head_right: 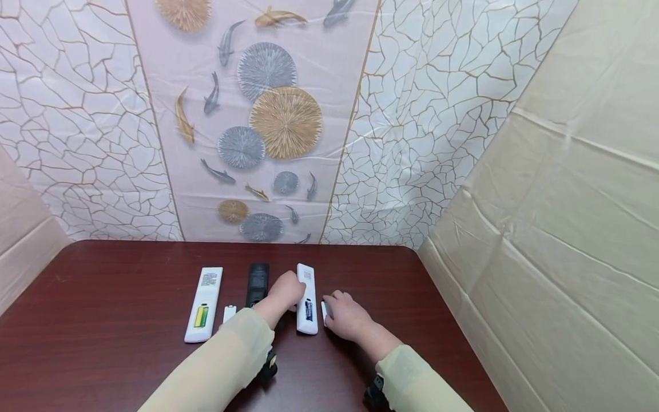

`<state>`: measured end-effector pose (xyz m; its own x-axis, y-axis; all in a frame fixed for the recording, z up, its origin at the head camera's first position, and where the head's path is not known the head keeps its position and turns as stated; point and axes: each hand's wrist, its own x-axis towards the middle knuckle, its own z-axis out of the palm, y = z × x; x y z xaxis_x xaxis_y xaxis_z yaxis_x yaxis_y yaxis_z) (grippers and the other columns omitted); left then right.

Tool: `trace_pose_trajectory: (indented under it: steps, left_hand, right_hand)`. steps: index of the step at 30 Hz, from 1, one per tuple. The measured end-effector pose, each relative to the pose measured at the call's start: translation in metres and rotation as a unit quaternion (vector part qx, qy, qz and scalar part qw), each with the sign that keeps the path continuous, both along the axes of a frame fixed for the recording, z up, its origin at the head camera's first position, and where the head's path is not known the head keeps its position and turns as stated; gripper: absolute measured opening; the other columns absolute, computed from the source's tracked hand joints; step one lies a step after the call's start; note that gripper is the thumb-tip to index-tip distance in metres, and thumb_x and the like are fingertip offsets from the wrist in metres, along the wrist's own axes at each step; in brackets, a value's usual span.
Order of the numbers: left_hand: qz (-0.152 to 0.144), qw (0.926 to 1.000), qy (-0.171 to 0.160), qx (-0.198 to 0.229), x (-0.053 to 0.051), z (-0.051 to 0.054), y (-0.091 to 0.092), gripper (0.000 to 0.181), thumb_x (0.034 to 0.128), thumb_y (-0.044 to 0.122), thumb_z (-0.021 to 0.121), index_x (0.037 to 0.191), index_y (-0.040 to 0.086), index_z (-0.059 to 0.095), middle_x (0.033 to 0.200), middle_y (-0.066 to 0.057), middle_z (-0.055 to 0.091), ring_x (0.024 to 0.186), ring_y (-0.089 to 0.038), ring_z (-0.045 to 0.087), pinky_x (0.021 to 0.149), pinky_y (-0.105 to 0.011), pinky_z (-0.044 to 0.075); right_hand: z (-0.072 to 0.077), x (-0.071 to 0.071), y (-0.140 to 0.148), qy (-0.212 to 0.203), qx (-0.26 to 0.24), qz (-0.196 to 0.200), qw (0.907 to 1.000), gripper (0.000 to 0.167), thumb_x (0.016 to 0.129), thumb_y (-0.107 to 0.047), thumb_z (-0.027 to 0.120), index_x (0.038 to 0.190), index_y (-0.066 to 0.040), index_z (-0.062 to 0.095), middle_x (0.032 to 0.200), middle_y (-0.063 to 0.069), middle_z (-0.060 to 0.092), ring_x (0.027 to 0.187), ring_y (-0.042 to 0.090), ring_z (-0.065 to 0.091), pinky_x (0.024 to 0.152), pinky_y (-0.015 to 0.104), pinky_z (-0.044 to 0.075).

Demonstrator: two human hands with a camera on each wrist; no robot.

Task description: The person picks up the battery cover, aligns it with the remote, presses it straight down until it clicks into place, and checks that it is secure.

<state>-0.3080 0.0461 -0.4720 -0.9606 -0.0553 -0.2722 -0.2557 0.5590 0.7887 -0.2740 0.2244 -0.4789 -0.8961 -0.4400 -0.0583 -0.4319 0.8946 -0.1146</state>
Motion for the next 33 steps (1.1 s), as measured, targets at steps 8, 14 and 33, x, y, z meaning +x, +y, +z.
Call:
trace_pose_trajectory:
  steps: [8, 14, 33]
  left_hand:
    - [0.002, 0.9996, -0.015, 0.024, -0.0005, 0.0022, -0.0025, 0.032, 0.0991, 0.018, 0.055, 0.123, -0.003, 0.060, 0.094, -0.014, 0.063, 0.064, -0.022, 0.063, 0.055, -0.036, 0.057]
    - [-0.009, 0.9991, -0.017, 0.038, 0.0002, 0.0021, -0.0021, 0.032, 0.0980, 0.019, 0.056, 0.122, -0.003, 0.060, 0.094, -0.013, 0.063, 0.068, -0.022, 0.064, 0.055, -0.036, 0.057]
    - [0.008, 0.9931, 0.013, 0.116, 0.0035, 0.0058, -0.0084, 0.050, 0.0995, 0.018, 0.056, 0.146, 0.007, 0.042, 0.124, -0.017, 0.059, 0.092, -0.026, 0.065, 0.057, -0.039, 0.056]
  right_hand:
    - [0.0026, -0.0015, 0.0020, -0.015, -0.012, 0.009, 0.9998, 0.045, 0.093, -0.020, 0.062, 0.134, -0.002, 0.059, 0.122, 0.011, 0.057, 0.107, 0.024, 0.053, 0.086, 0.041, 0.050]
    - [0.0014, -0.0040, 0.0049, -0.022, -0.036, 0.007, 0.9991, 0.042, 0.091, -0.019, 0.064, 0.130, -0.004, 0.060, 0.119, 0.009, 0.056, 0.102, 0.020, 0.054, 0.083, 0.039, 0.051]
    - [0.0066, 0.0013, 0.0050, -0.023, -0.212, -0.034, 0.9764, 0.022, 0.094, -0.006, 0.063, 0.114, -0.011, 0.070, 0.104, -0.001, 0.061, 0.082, 0.012, 0.054, 0.071, 0.030, 0.048]
